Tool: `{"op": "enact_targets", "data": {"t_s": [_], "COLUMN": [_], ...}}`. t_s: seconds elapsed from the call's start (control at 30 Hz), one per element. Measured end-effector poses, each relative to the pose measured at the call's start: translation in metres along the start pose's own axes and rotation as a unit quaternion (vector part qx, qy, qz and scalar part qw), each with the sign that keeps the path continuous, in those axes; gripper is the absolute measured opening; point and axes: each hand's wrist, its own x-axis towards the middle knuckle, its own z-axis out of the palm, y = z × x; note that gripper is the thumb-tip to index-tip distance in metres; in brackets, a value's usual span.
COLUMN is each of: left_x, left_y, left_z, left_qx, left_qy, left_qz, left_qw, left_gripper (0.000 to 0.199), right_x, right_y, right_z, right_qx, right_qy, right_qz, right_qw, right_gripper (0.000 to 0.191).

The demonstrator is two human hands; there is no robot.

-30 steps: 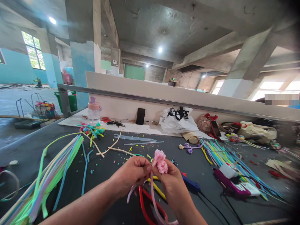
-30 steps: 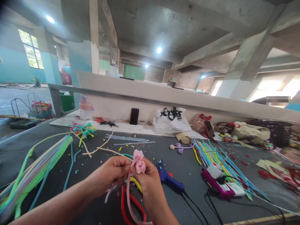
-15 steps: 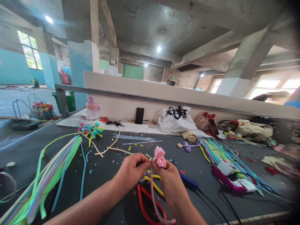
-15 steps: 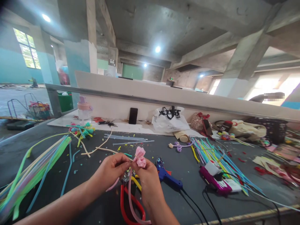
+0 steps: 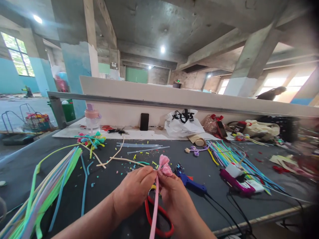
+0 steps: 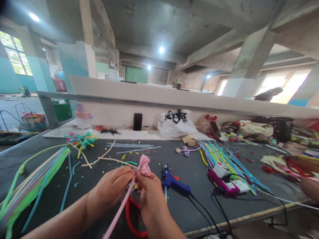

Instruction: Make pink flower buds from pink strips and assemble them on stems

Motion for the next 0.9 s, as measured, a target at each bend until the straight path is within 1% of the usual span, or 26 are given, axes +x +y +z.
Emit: {"op": "enact_targets", "data": {"t_s": [0.13, 0.2, 0.27, 0.3, 0.33, 0.37, 0.4, 0.43, 0.47, 0.5, 0.57, 0.6, 0.67, 0.73, 0.77, 0.83, 0.87, 0.9], "left_x": [0.002, 0.002, 0.005, 0.008, 0.012, 0.016, 0.022, 0.027, 0.033, 0.039, 0.048, 0.051, 0.052, 0.047, 0.043, 0.032, 0.026, 0.02], "left_y": [0.006, 0.01, 0.014, 0.017, 0.02, 0.023, 0.027, 0.031, 0.036, 0.041, 0.05, 0.055, 0.063, 0.07, 0.074, 0.084, 0.09, 0.095], "left_z": [0.0, 0.003, 0.005, 0.005, 0.005, 0.004, 0.003, 0.001, -0.002, -0.005, -0.013, -0.018, -0.029, -0.041, -0.046, -0.055, -0.059, -0.061], "left_qx": [-0.017, -0.047, -0.096, -0.123, -0.154, -0.193, -0.244, -0.307, -0.378, -0.452, -0.576, -0.62, -0.681, -0.722, -0.74, -0.772, -0.786, -0.797], "left_qy": [0.039, 0.05, 0.063, 0.066, 0.064, 0.059, 0.05, 0.041, 0.04, 0.04, 0.049, 0.053, 0.046, 0.034, 0.029, 0.019, 0.013, 0.008], "left_qz": [0.004, -0.031, -0.11, -0.165, -0.223, -0.282, -0.338, -0.386, -0.423, -0.449, -0.481, -0.491, -0.505, -0.515, -0.517, -0.515, -0.509, -0.503], "left_qw": [0.999, 0.997, 0.987, 0.976, 0.961, 0.938, 0.908, 0.869, 0.823, 0.77, 0.659, 0.61, 0.528, 0.46, 0.428, 0.371, 0.349, 0.335], "left_gripper": [0.019, 0.018, 0.016, 0.015, 0.015, 0.017, 0.02, 0.022, 0.024, 0.024, 0.021, 0.02, 0.018, 0.017, 0.016, 0.014, 0.014, 0.016], "right_x": [-0.003, -0.004, -0.005, -0.005, -0.005, -0.004, -0.004, -0.003, -0.003, -0.004, -0.006, -0.008, -0.015, -0.025, -0.03, -0.042, -0.048, -0.054], "right_y": [-0.002, -0.002, -0.002, -0.001, -0.001, -0.001, -0.001, -0.002, -0.004, -0.006, -0.014, -0.02, -0.032, -0.043, -0.046, -0.05, -0.05, -0.048], "right_z": [0.003, 0.005, 0.006, 0.006, 0.006, 0.005, 0.003, 0.002, 0.0, -0.002, -0.004, -0.004, -0.004, -0.001, 0.001, 0.004, 0.006, 0.007], "right_qx": [0.025, 0.016, -0.008, -0.02, -0.033, -0.044, -0.055, -0.069, -0.085, -0.103, -0.152, -0.182, -0.241, -0.282, -0.286, -0.268, -0.248, -0.225], "right_qy": [0.015, 0.01, 0.008, 0.013, 0.02, 0.028, 0.034, 0.033, 0.027, 0.019, 0.005, -0.002, -0.032, -0.084, -0.114, -0.168, -0.188, -0.204], "right_qz": [-0.01, -0.023, -0.043, -0.056, -0.07, -0.085, -0.1, -0.114, -0.129, -0.146, -0.191, -0.217, -0.262, -0.284, -0.281, -0.244, -0.214, -0.178], "right_qw": [1.0, 1.0, 0.999, 0.998, 0.997, 0.995, 0.993, 0.991, 0.988, 0.984, 0.97, 0.959, 0.934, 0.913, 0.909, 0.917, 0.926, 0.936], "right_gripper": [0.017, 0.017, 0.018, 0.019, 0.02, 0.021, 0.021, 0.021, 0.021, 0.021, 0.019, 0.018, 0.015, 0.014, 0.014, 0.016, 0.017, 0.018]}}
